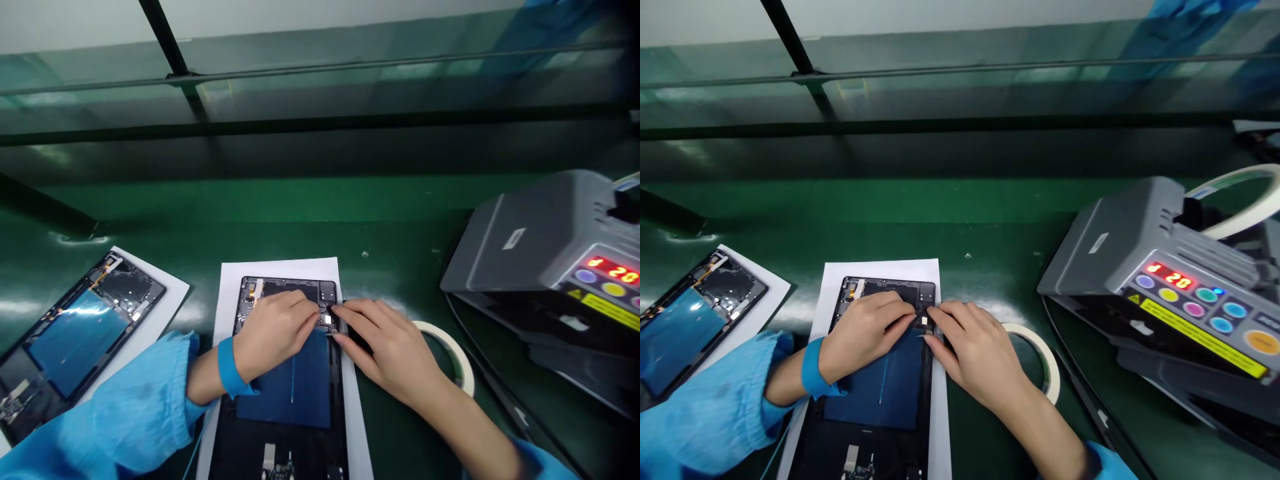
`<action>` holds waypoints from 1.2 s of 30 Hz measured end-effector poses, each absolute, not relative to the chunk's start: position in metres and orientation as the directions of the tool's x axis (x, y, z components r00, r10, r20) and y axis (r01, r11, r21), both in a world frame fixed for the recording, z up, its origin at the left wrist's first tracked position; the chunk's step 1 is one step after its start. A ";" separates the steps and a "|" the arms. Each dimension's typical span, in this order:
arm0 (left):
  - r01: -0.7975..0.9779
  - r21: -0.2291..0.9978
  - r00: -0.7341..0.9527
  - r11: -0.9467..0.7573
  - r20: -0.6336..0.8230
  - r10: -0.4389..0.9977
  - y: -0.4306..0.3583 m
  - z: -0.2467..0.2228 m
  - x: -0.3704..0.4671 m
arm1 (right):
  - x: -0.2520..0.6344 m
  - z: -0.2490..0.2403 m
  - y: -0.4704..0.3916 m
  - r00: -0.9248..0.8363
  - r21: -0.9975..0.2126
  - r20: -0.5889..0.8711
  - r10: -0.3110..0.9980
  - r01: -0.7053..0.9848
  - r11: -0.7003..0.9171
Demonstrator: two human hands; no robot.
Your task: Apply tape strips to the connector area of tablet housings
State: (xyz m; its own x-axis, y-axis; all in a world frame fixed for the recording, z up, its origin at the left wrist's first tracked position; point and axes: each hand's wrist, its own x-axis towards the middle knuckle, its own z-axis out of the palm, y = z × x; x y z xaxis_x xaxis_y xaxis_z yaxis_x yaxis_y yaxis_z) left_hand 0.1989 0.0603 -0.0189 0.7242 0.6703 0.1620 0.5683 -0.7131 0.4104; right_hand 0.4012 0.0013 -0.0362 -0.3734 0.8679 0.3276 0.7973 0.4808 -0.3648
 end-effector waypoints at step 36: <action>0.601 0.437 0.724 -0.669 0.058 0.687 0.062 -0.018 0.200 | 0.396 -0.029 0.001 -0.473 -0.125 0.262 0.841 0.848 0.516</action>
State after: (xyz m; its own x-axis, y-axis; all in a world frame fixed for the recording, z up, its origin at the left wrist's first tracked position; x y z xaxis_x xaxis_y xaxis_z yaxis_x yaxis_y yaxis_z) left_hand 0.2002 0.0619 -0.0178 0.7241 0.6873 0.0576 0.6007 -0.6695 0.4370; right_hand 0.3960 0.0008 -0.0289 -0.4733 0.8412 0.2617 0.8475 0.5158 -0.1251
